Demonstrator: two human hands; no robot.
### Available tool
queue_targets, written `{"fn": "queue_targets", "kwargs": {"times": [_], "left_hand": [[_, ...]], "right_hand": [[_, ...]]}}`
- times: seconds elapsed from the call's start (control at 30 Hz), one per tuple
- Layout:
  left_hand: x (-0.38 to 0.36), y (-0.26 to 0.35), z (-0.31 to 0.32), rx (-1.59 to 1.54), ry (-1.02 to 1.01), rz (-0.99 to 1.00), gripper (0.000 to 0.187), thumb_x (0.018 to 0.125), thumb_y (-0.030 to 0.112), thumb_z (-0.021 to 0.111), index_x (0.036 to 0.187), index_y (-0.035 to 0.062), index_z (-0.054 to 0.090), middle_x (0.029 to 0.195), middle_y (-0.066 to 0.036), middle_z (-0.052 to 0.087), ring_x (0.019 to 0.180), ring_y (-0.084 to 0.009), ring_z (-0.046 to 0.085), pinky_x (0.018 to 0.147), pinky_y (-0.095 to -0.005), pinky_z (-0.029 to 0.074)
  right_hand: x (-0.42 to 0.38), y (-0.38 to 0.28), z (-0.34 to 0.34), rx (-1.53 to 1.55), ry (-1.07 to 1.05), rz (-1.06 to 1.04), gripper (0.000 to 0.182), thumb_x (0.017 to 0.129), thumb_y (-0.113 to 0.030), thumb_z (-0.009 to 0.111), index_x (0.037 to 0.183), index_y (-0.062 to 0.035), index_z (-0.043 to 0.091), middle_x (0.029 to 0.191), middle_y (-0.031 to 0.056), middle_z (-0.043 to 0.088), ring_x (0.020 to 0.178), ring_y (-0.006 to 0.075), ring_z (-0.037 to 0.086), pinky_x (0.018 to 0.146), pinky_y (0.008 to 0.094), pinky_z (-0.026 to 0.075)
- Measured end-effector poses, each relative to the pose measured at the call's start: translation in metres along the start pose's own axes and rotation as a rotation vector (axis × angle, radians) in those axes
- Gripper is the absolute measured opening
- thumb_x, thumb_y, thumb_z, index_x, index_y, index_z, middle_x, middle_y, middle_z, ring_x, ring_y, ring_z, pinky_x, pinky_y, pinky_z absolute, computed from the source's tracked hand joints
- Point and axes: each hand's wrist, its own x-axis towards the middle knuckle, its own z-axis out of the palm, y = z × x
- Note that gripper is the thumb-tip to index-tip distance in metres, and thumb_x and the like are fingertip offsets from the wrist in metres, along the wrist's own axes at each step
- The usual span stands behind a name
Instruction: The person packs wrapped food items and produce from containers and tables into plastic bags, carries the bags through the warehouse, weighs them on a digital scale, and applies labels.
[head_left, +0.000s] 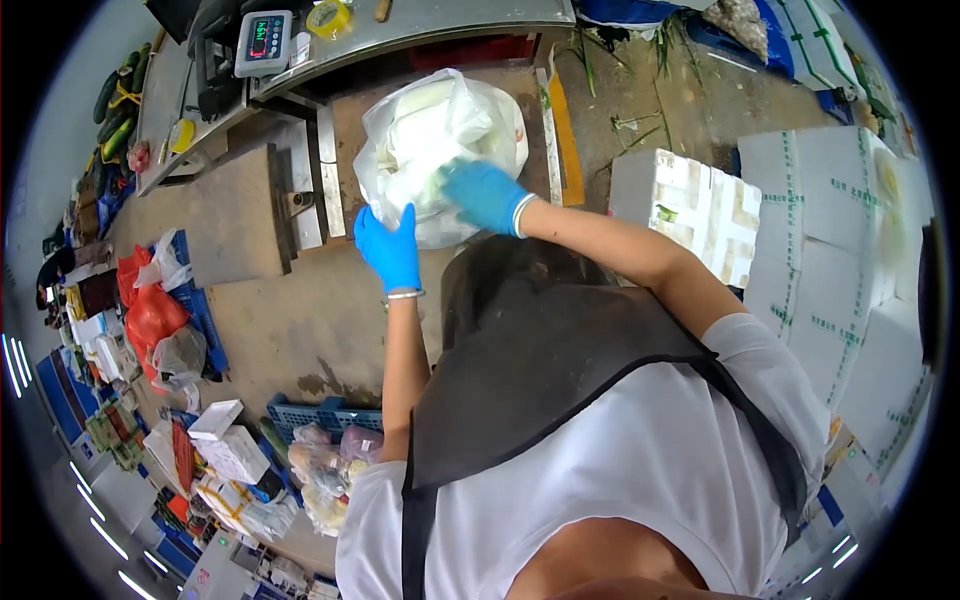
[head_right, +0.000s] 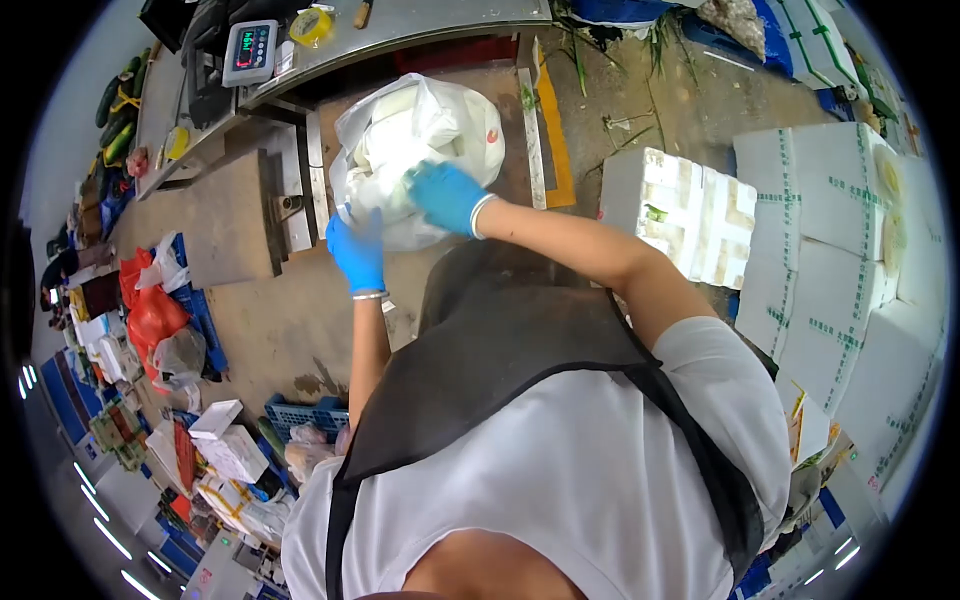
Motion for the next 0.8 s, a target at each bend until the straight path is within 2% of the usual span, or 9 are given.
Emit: {"fn": "queue_targets", "kwargs": {"times": [0.03,0.1,0.2,0.33,0.43,0.53,0.63,0.77,0.8], "left_hand": [[0.009,-0.004,0.005,-0.103,-0.045,-0.080,0.044,0.080,0.028,0.074,0.109,-0.0026,0.063,0.107,-0.017,0.063,0.093,-0.0278,0.060,0.082,-0.0387,0.047],[0.019,-0.011,0.004,-0.343,-0.082,-0.266,0.038,0.083,0.029,0.071,0.104,-0.0029,0.065,0.097,-0.013,0.065,0.084,-0.0224,0.061,0.076,-0.0351,0.048],[0.026,-0.020,-0.007,-0.645,-0.077,-0.522,0.030,0.086,0.026,0.067,0.099,-0.0016,0.067,0.081,-0.004,0.062,0.076,-0.0130,0.055,0.071,-0.0302,0.046],[0.025,-0.009,-0.038,-0.457,-0.195,-0.457,0.032,0.087,0.024,0.068,0.100,-0.0049,0.065,0.085,-0.008,0.062,0.081,-0.0185,0.057,0.080,-0.0314,0.046],[0.008,0.050,-0.060,-0.193,0.064,-0.135,0.043,0.084,0.020,0.072,0.114,-0.0077,0.057,0.117,-0.019,0.055,0.110,-0.0296,0.050,0.098,-0.0414,0.039],[-0.003,0.065,-0.044,-0.141,0.179,0.291,0.043,0.088,0.015,0.068,0.122,-0.0052,0.054,0.124,-0.019,0.053,0.115,-0.0329,0.048,0.101,-0.0443,0.037],[-0.032,0.104,-0.018,-0.256,-0.090,0.570,0.042,0.091,0.014,0.062,0.128,-0.0021,0.050,0.130,-0.018,0.051,0.119,-0.0333,0.047,0.102,-0.0447,0.037],[-0.072,0.149,0.013,-0.416,-0.432,0.709,0.043,0.093,0.018,0.060,0.130,-0.0012,0.048,0.131,-0.017,0.051,0.120,-0.0330,0.048,0.101,-0.0428,0.038],[-0.083,0.163,0.016,-0.399,-0.488,0.750,0.043,0.094,0.020,0.059,0.130,-0.0018,0.048,0.131,-0.017,0.051,0.120,-0.0329,0.048,0.101,-0.0423,0.038]], "right_hand": [[0.004,0.013,0.002,-0.014,-0.272,0.224,0.047,0.085,-0.027,0.060,0.127,-0.0055,0.052,0.127,0.0193,0.053,0.107,0.0329,0.060,0.087,0.0441,0.049],[-0.021,0.037,-0.029,0.086,-0.147,0.463,0.047,0.086,-0.028,0.059,0.127,-0.0065,0.051,0.120,0.0186,0.057,0.100,0.0333,0.063,0.079,0.0458,0.051],[-0.062,0.070,-0.027,0.049,0.185,0.433,0.045,0.086,-0.031,0.060,0.123,-0.0055,0.054,0.105,0.0179,0.064,0.092,0.0331,0.065,0.080,0.0428,0.052],[-0.089,0.057,-0.046,0.307,0.396,0.372,0.038,0.088,-0.034,0.059,0.118,-0.0108,0.059,0.102,0.0145,0.065,0.092,0.0333,0.064,0.081,0.0420,0.052],[-0.136,0.006,-0.043,0.461,0.420,0.592,0.035,0.090,-0.034,0.057,0.117,-0.0122,0.062,0.102,0.0139,0.064,0.091,0.0340,0.063,0.081,0.0420,0.051],[-0.194,-0.044,-0.010,0.460,0.385,0.788,0.041,0.090,-0.036,0.057,0.123,-0.0117,0.058,0.103,0.0170,0.063,0.091,0.0368,0.062,0.080,0.0442,0.050],[-0.261,-0.097,0.011,0.542,0.213,1.016,0.047,0.088,-0.037,0.057,0.127,-0.0114,0.054,0.107,0.0194,0.062,0.094,0.0388,0.060,0.081,0.0454,0.049],[-0.329,-0.146,0.028,0.592,0.031,1.209,0.054,0.089,-0.038,0.054,0.135,-0.0103,0.047,0.121,0.0218,0.057,0.100,0.0406,0.059,0.086,0.0464,0.048],[-0.344,-0.160,0.025,0.683,0.111,1.310,0.054,0.089,-0.038,0.055,0.135,-0.0107,0.048,0.121,0.0216,0.057,0.102,0.0406,0.058,0.088,0.0464,0.047]]}}
